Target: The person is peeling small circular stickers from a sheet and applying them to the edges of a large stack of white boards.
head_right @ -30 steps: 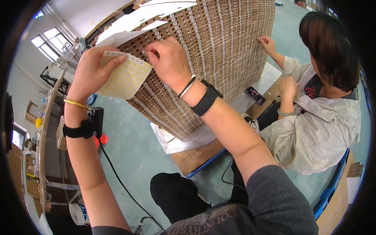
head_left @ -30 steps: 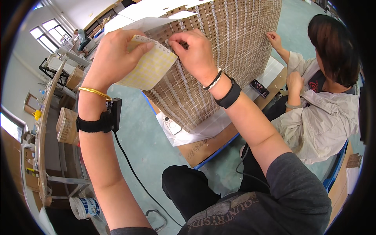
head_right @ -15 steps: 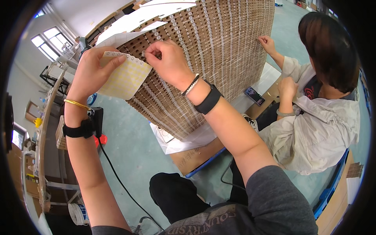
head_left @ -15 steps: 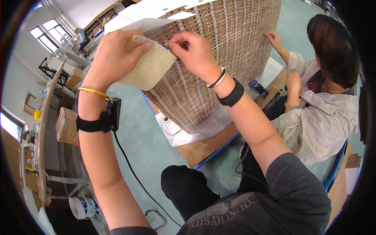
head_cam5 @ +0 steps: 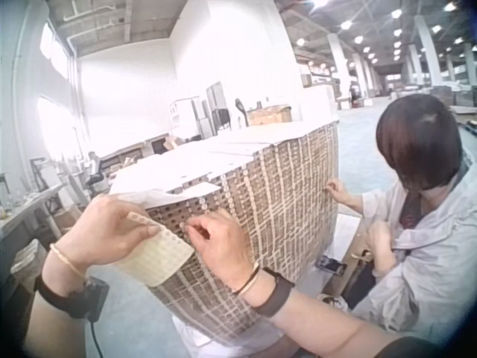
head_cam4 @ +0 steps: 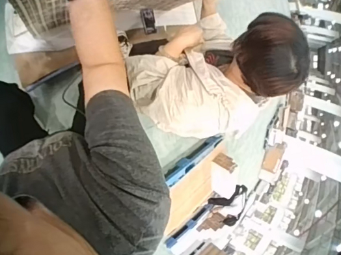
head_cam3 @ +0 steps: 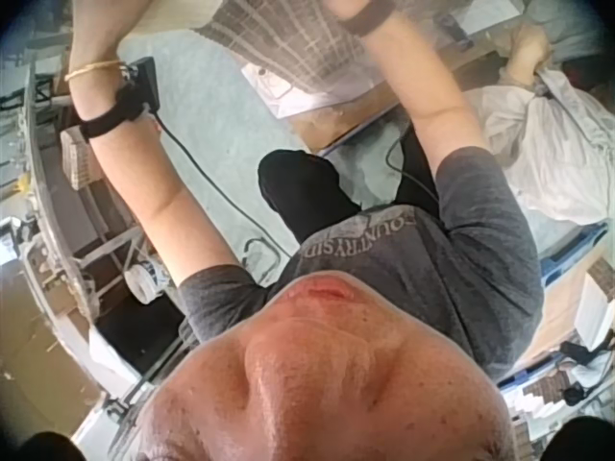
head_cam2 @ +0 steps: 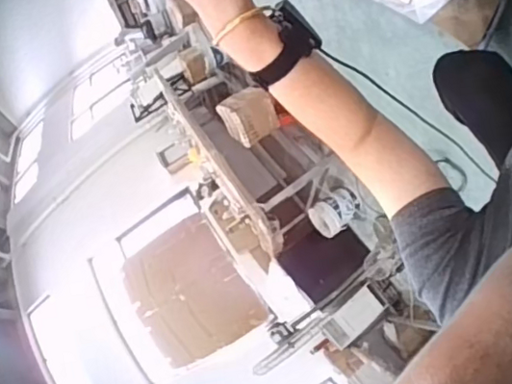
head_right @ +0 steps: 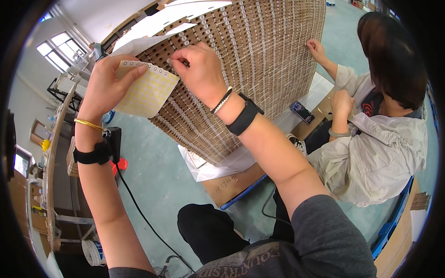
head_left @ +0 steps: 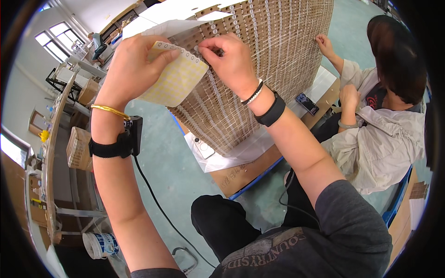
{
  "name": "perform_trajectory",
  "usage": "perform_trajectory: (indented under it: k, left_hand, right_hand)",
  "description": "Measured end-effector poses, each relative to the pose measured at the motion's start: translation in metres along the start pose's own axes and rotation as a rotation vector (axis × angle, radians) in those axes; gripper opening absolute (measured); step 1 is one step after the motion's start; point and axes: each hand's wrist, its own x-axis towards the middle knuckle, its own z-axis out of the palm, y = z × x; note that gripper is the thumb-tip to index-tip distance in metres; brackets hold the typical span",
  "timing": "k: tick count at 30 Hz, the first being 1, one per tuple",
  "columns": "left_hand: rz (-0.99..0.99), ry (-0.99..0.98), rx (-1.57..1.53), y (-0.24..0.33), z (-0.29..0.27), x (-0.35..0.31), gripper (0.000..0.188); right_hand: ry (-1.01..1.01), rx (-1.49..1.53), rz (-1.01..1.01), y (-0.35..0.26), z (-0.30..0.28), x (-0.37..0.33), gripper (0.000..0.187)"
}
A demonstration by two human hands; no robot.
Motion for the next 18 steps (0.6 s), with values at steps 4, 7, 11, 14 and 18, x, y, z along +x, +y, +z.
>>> perform_trajectory:
  k: [4,7,11,14,18]
  left_hand:
    - [-0.004,0.010,0.001,0.0008,0.0003,-0.0009,0.034]
    - [0.003,0.004,-0.011,0.0004,0.0005,-0.0004,0.034]
    - [0.014,0.012,-0.007,0.0002,0.0011,-0.0006,0.034]
    - [-0.008,-0.006,-0.014,0.0010,0.0006,-0.0003,0.034]
    - [-0.017,-0.013,-0.008,0.0008,0.0000,-0.0012,0.034]
  right_hand:
    - [0.063,-0.014,-0.102,0.0028,0.0038,-0.0010,0.004]
    - [0.032,-0.036,-0.132,0.0034,0.0032,0.0006,0.004]
    - [-0.036,-0.048,-0.105,0.0031,0.0022,0.0024,0.005]
    - [-0.073,0.017,-0.049,0.0052,0.0012,0.0030,0.006]
    - [-0.119,0.140,0.079,0.0019,-0.0034,-0.0008,0.008]
